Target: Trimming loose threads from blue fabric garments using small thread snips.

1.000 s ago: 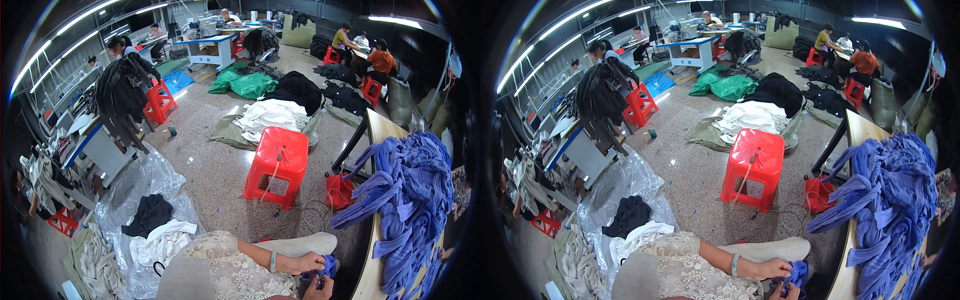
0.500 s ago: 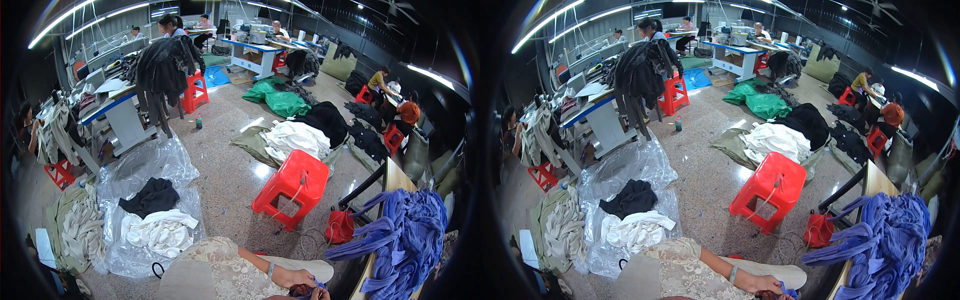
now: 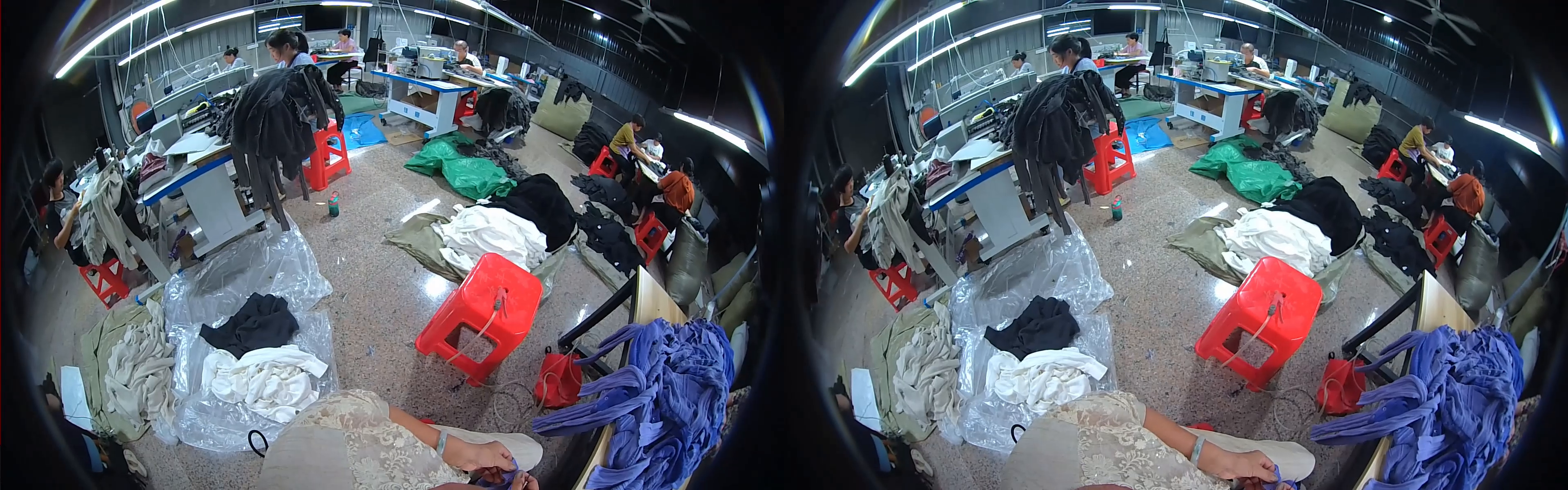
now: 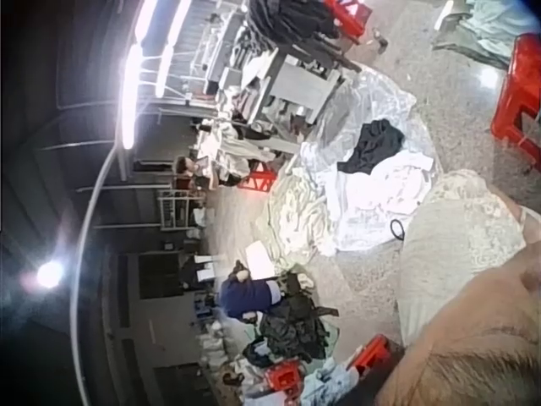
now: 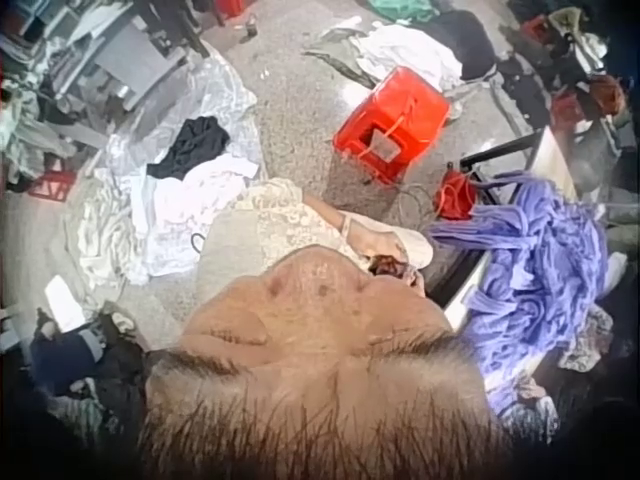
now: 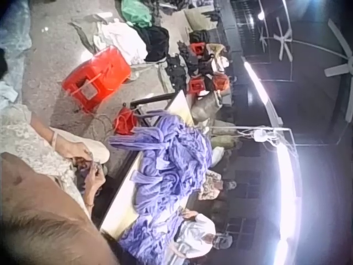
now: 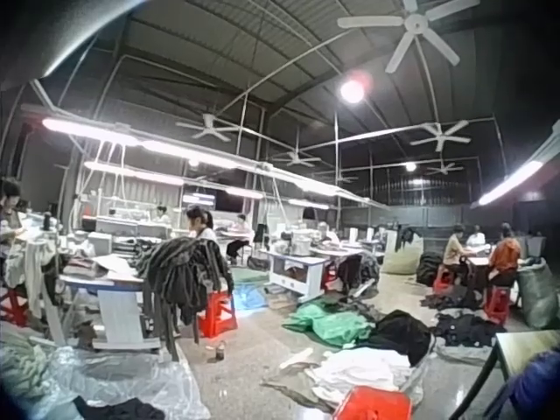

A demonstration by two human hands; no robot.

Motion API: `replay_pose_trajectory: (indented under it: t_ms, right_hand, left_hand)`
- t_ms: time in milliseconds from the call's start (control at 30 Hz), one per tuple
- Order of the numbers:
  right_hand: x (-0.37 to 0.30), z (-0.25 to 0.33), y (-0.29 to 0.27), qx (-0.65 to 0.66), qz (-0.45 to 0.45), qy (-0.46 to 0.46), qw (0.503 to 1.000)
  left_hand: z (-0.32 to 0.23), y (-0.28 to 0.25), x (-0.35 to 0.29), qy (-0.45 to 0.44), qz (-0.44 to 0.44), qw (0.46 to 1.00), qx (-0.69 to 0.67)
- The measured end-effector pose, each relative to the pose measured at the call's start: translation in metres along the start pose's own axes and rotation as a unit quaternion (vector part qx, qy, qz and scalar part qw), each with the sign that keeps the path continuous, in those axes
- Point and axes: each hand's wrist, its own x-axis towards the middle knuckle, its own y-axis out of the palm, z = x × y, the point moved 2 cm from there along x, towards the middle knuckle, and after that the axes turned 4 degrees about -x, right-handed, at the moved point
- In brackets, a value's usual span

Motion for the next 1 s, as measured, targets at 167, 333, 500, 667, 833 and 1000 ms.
replay_pose_trajectory:
  t_ms: [167, 333, 500, 667, 833, 1000]
  right_hand:
    - [0.006, -0.006, -0.012, -0.016, 0.015, -0.004, 1.0]
    - [0.006, 0.01, -0.007, 0.081, -0.008, 0.005, 0.997]
    - [0.002, -0.012, -0.017, 0.052, -0.01, -0.031, 0.998]
    - [0.006, 0.013, -0.032, 0.069, 0.021, 0.009, 0.997]
    - [-0.017, -0.006, -0.055, -0.074, -0.017, 0.028, 0.997]
    - [-0.041, -0.014, -0.054, -0.076, -0.05, -0.012, 0.996]
  left_hand:
    - [-0.001, 0.004, 0.007, 0.004, 0.003, 1.0, 0.002]
    - [0.008, 0.015, 0.015, -0.008, -0.015, 1.0, 0.001]
    - [0.016, 0.005, 0.021, 0.057, 0.01, 0.997, 0.048]
    - [-0.042, 0.025, -0.008, 0.018, -0.038, 0.999, 0.035]
    - [-0.037, 0.03, 0.01, -0.031, -0.009, 0.999, 0.035]
    - [-0.028, 0.043, 0.008, -0.034, 0.01, 0.996, 0.081]
